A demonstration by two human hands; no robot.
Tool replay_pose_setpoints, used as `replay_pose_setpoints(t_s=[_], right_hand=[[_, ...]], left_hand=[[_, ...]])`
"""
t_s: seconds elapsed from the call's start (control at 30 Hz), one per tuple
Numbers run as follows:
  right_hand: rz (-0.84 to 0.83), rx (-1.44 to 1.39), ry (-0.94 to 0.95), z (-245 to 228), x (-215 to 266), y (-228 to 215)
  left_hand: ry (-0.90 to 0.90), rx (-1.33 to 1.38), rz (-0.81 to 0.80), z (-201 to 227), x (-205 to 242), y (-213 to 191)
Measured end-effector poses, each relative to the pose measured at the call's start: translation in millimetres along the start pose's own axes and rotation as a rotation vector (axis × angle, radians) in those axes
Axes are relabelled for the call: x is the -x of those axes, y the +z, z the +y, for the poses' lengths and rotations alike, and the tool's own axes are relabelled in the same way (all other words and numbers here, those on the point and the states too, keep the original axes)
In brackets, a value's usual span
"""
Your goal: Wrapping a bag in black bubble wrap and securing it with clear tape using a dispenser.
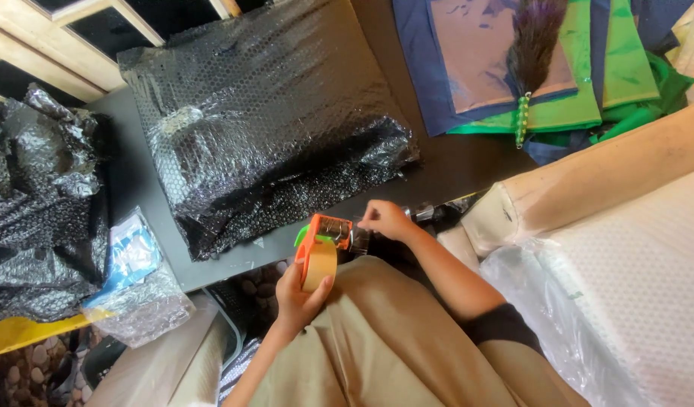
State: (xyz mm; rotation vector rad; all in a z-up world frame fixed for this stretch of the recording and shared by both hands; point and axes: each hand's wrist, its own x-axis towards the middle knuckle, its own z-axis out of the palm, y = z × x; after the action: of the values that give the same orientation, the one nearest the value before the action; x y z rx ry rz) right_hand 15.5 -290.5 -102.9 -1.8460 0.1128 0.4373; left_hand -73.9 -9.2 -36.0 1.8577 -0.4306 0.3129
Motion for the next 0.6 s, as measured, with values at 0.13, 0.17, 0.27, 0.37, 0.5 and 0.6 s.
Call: replay_pose_setpoints(t_s=[0.13, 0.17, 0.27, 0.37, 0.5, 0.6], right_hand=[[-0.112, 0.2, -0.009, 14.0, -29.1, 21.0], [-0.121, 0.291, -0.027, 20.9, -37.7, 28.2], [-0.135, 0.479, -0.038, 24.6, -48.0, 42.5], [-0.128, 0.659, -0.004, 25.9, -53.5, 53.1], [-0.044, 0.902, 0.07, 104.9, -95.4, 95.8], [0.051, 0.933, 0.086, 20.1, -67.7, 57.7]], left_hand=[[-0.027, 0.029, 0.016, 20.4, -3.5, 2.0], [-0.103, 0.015, 0.036, 12.1, 2.3, 0.3], [-0.204, -0.029, 0.072, -0.7, 20.8, -5.9], [-0.244, -0.067, 0.098, -2.6, 35.4, -14.5], [-0.287, -0.087, 0.129, 13.7, 38.4, -26.1], [-0.322, -0.108, 0.143, 14.6, 43.0, -31.3]])
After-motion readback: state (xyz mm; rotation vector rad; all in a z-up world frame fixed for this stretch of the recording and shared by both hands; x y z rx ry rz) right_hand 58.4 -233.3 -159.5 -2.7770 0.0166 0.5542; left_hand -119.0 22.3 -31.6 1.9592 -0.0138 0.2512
